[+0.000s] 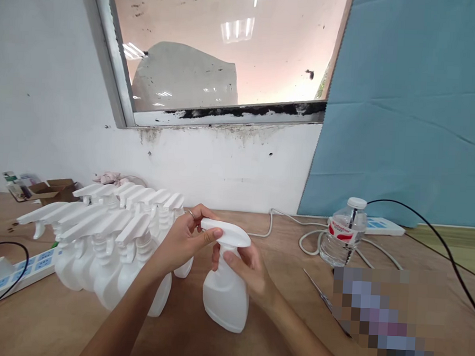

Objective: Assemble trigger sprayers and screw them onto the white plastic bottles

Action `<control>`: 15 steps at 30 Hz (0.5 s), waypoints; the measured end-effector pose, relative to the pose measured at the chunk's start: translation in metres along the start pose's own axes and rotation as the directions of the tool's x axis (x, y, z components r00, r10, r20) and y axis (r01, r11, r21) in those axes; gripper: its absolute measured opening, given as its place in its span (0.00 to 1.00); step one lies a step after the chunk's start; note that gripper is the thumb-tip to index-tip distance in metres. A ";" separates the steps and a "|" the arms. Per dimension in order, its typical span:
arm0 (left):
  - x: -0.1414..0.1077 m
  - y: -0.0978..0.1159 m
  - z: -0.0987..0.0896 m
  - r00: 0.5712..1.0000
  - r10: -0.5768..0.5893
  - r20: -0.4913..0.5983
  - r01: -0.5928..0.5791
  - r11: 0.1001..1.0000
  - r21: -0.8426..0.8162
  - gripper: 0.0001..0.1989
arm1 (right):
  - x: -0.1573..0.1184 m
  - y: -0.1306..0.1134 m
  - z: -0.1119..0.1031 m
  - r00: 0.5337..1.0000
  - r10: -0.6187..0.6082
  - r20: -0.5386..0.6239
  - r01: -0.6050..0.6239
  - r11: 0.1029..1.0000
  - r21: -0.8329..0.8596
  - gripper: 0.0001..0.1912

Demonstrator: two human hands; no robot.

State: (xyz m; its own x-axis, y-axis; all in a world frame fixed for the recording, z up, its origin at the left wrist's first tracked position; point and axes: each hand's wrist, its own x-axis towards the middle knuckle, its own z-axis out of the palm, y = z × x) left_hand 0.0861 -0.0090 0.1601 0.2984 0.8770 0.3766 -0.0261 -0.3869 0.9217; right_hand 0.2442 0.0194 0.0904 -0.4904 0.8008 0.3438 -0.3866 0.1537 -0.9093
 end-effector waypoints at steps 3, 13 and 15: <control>0.000 0.001 0.001 1.000 0.013 -0.019 -0.013 1.000 0.022 0.09 | -0.001 -0.002 0.000 1.000 0.014 0.020 -0.015 0.998 0.063 0.17; -0.004 0.008 0.002 1.000 -0.002 0.003 0.001 0.992 0.130 0.09 | -0.002 -0.001 -0.002 0.999 0.000 0.052 0.004 0.997 -0.083 0.13; -0.005 0.010 0.004 0.997 0.044 -0.069 -0.024 0.965 0.262 0.07 | -0.003 -0.001 -0.002 0.998 0.019 0.055 -0.017 0.999 -0.028 0.14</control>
State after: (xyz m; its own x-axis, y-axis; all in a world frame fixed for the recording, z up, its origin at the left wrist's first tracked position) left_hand 0.0884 -0.0179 0.1668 0.2302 0.8768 0.4222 0.2171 -0.4692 0.8560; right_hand 0.2477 0.0182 0.0893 -0.5397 0.7705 0.3392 -0.3564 0.1559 -0.9212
